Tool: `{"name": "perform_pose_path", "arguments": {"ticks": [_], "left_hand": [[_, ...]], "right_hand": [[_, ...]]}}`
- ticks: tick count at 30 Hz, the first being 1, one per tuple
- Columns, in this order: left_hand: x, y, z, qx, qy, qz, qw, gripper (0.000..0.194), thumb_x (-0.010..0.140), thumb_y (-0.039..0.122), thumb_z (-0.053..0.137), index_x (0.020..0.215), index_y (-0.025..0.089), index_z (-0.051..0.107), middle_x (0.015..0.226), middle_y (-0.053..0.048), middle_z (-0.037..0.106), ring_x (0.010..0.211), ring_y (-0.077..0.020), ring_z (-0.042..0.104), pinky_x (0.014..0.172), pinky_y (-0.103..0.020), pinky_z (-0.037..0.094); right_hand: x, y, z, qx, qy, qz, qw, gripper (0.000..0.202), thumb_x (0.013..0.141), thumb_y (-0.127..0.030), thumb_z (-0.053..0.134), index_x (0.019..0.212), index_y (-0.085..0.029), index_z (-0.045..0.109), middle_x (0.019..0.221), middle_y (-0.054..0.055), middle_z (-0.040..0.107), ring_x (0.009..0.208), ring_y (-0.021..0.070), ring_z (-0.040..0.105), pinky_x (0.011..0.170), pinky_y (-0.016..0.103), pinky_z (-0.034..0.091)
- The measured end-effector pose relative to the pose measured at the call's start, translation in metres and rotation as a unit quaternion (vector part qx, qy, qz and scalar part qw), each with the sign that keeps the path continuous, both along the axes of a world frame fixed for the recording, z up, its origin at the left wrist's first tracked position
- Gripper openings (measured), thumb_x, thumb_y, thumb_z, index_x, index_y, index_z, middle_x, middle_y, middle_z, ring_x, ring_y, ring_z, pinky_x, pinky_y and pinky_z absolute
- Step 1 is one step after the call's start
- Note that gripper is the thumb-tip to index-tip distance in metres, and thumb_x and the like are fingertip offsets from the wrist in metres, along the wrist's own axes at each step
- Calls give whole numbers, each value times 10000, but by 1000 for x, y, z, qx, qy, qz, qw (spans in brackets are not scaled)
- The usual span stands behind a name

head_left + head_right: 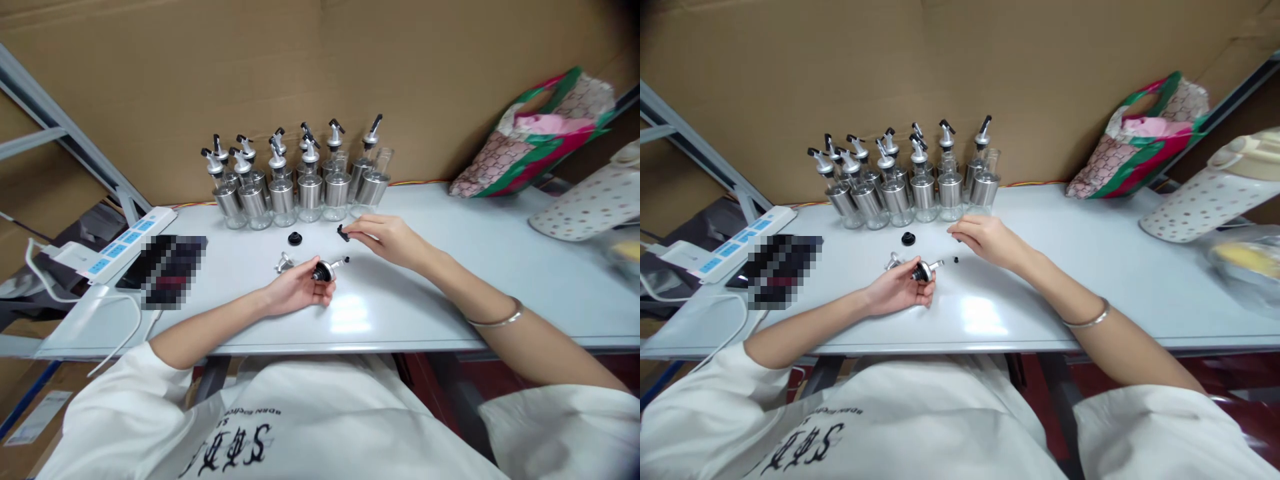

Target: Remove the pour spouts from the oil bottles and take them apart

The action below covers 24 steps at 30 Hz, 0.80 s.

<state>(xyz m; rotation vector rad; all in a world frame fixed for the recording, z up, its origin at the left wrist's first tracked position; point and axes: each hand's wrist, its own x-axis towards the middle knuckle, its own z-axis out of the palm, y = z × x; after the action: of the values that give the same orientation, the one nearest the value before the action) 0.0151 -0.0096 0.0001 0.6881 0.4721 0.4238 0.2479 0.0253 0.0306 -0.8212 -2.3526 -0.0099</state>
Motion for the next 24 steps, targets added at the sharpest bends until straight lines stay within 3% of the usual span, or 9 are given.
{"name": "perform_pose_path", "arguments": {"ticks": [4, 9, 15, 24], "left_hand": [[1, 0, 0, -6, 10, 10, 1000, 394, 931, 408, 405, 797, 98, 607, 686, -61, 598, 627, -140, 572, 658, -273, 449], [2, 0, 0, -14, 21, 15, 1000, 393, 938, 404, 389, 792, 101, 593, 684, -65, 599, 630, -137, 569, 661, -271, 454], [2, 0, -1, -6, 27, 16, 999, 375, 905, 435, 462, 798, 99, 587, 689, -61, 601, 631, -133, 565, 661, -268, 455], [2, 1, -2, 3, 27, 13, 1000, 372, 898, 441, 474, 793, 102, 585, 682, -57, 609, 618, -133, 573, 657, -270, 452]], "right_hand": [[0, -3, 2, -120, -13, -18, 993, 138, 837, -312, 598, 803, -179, 604, 618, -1, 582, 529, 119, 510, 537, 237, 421], [1, -1, 1, -226, -71, -12, 972, 53, 761, -186, 575, 763, -163, 623, 687, 25, 630, 598, 130, 545, 574, 233, 425], [1, 3, -6, -237, -122, -31, 963, 199, 709, -91, 522, 808, -150, 685, 756, 53, 685, 632, 147, 584, 613, 247, 445], [1, 1, -6, -210, -142, -20, 967, 199, 746, -112, 528, 842, -143, 699, 809, 69, 697, 647, 149, 607, 614, 248, 467]]}}
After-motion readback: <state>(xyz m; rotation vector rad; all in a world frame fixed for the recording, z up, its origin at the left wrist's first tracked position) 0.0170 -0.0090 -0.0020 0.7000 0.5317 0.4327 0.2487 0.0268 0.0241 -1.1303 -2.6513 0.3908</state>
